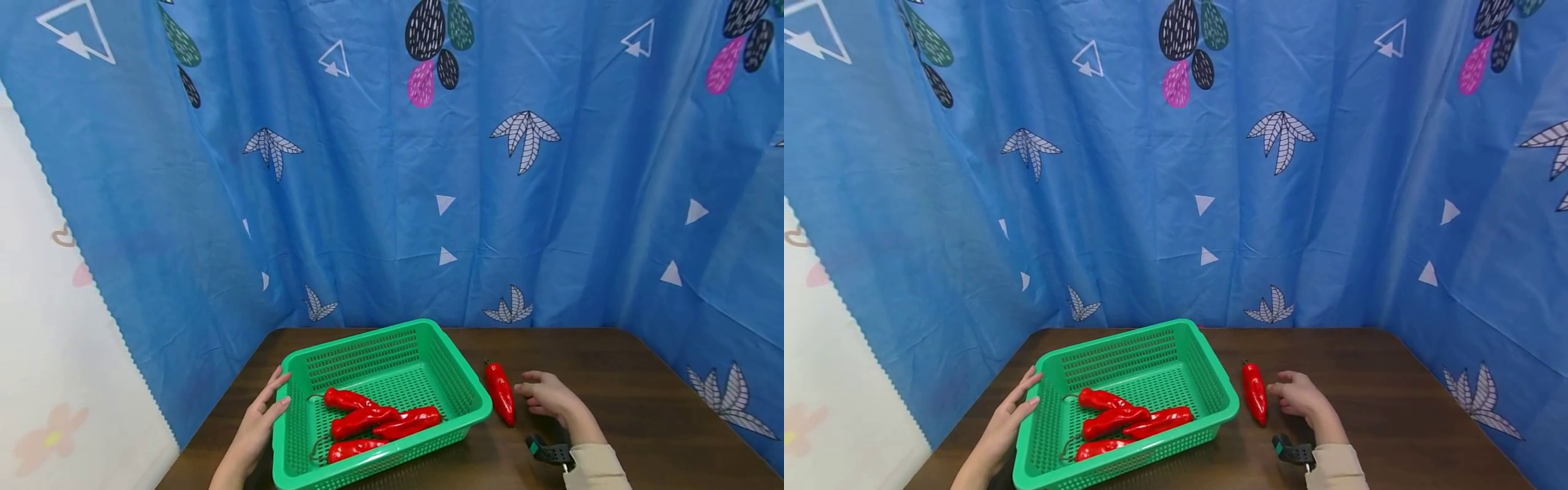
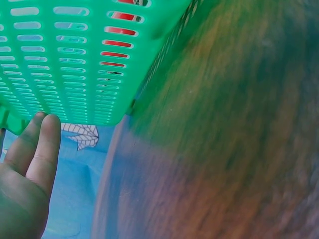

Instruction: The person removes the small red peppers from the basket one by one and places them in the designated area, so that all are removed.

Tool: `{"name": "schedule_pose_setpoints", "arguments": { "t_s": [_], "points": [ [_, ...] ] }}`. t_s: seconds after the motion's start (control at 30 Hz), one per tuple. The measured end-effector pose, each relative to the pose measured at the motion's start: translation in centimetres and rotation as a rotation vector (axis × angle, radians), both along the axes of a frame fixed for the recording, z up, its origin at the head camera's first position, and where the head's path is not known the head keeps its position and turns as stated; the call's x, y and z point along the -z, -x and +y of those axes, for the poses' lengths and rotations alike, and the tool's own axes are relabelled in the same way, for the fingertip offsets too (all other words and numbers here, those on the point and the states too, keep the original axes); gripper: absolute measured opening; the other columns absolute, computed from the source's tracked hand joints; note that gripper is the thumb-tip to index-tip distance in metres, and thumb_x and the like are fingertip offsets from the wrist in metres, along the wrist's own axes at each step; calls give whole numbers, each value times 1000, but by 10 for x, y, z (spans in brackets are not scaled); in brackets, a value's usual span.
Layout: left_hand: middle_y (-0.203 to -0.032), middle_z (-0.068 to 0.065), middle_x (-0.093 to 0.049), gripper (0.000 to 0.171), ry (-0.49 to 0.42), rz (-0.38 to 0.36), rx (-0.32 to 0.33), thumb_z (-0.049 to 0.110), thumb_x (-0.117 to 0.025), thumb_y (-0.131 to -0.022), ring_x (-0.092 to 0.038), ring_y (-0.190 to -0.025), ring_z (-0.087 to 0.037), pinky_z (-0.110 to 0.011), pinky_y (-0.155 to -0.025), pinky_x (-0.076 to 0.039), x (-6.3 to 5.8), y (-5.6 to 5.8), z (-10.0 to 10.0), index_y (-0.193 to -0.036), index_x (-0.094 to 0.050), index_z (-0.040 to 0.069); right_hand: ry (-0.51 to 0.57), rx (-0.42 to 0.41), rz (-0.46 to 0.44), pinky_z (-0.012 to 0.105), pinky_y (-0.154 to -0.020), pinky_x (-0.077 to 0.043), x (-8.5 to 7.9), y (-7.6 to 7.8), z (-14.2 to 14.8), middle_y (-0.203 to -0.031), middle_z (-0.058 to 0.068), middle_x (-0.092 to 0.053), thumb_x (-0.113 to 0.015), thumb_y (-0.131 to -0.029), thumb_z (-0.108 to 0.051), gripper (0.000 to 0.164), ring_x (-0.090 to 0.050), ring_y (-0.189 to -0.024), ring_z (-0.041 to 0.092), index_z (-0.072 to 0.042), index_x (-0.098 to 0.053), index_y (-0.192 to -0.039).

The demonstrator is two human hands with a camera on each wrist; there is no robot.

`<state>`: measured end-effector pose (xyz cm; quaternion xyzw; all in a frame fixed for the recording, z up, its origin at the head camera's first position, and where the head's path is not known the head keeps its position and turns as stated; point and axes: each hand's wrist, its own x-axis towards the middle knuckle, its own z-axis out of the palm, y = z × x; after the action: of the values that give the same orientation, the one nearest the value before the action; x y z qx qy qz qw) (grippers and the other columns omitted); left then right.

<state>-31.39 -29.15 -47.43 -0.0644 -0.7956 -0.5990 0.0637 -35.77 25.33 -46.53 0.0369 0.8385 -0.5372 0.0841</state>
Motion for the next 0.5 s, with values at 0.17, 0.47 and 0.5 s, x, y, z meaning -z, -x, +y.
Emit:
{"name": "schedule_pose_setpoints", "arguments": {
  "t_s": [0.17,0.47,0.5],
  "points": [
    [-170,-8,-7,56,15,2,-13,31,-55,-104,-1,-154,-45,-69,-116,-24,0,0,1,-155,-37,15,-44,30,41,51,-94,-56,-12,-3,6,-136,42,-45,-57,-100,-24,66,-58,-109,45,17,-30,-145],
    [-170,-7,-6,56,0,0,-1,29,-54,-104,1,-154,-45,-71,-115,-22,-1,0,1,-155,-37,15,-53,46,129,52,-100,-53,-39,-11,0,-144,38,-41,-55,-102,-31,68,-54,-121,49,10,-30,-149],
    [-170,-8,-6,55,0,0,-1,29,-54,-104,1,-154,-46,-72,-115,-22,0,0,1,-155,-37,15,-45,42,140,52,-100,-53,-41,-12,-1,-144,37,-41,-55,-102,-32,67,-55,-120,48,10,-31,-149]
  ]
}}
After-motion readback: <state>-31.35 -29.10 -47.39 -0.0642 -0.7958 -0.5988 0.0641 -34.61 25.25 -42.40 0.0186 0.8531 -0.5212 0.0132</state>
